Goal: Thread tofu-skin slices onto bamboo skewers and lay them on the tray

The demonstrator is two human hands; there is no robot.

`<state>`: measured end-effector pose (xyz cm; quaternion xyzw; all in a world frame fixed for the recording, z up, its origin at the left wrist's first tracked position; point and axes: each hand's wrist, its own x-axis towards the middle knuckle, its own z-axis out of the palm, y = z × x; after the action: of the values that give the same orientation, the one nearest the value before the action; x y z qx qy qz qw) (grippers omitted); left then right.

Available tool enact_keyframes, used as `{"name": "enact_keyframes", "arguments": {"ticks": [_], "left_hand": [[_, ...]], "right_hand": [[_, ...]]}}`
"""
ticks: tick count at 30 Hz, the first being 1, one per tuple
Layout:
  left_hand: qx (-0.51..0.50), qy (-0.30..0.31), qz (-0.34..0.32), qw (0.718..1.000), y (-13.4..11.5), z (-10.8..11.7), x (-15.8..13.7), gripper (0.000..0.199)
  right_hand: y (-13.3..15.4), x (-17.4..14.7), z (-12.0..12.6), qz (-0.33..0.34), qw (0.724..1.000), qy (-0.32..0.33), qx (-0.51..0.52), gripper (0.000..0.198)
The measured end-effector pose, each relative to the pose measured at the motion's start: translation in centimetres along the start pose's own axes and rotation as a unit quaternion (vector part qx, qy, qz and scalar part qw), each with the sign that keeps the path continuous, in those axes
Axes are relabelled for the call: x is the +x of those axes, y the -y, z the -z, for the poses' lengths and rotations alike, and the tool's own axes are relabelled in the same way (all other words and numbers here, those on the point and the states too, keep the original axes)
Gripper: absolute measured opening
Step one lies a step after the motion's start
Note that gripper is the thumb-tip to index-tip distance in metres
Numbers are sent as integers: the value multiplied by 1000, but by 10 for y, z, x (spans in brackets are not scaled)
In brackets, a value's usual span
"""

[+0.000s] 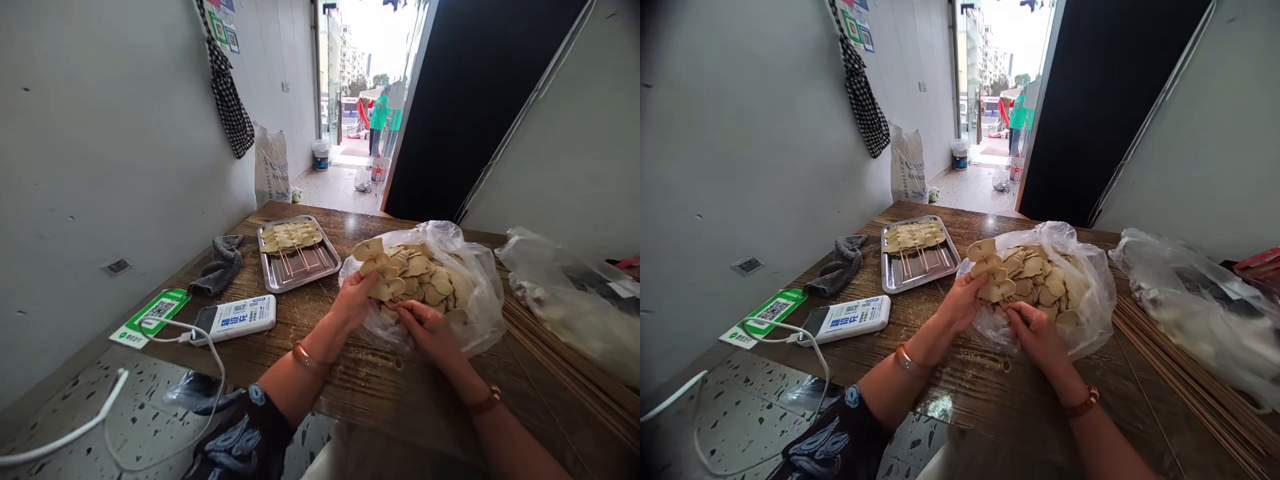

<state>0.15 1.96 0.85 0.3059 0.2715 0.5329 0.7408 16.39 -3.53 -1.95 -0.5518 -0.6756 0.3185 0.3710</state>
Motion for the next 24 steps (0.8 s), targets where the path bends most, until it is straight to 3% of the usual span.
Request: {"name": "enact_keyframes", "arguments": {"ticks": [6, 10, 14, 17, 20, 24], "left_hand": [[-21, -35, -24, 999, 1, 7, 4, 42], [-11, 8, -39, 999, 2, 7, 3, 36], [-31, 12, -14, 999, 5, 11, 5, 41], [-31, 8, 25, 999, 15, 16, 11, 43], [48, 5, 37, 998, 30, 21, 18, 33], [132, 27, 7, 991, 40, 24, 20, 20]], "right_hand": [[-15, 3, 11, 89, 990, -61, -85, 29], [-16, 8, 18, 81, 987, -79, -114, 29], [3, 29, 30, 89, 969, -112, -201, 29], [30, 62, 32, 115, 958, -131, -228, 30], [58, 105, 12, 136, 959, -107, -224, 30], [81, 163, -38, 123, 971, -38, -201, 30]]}}
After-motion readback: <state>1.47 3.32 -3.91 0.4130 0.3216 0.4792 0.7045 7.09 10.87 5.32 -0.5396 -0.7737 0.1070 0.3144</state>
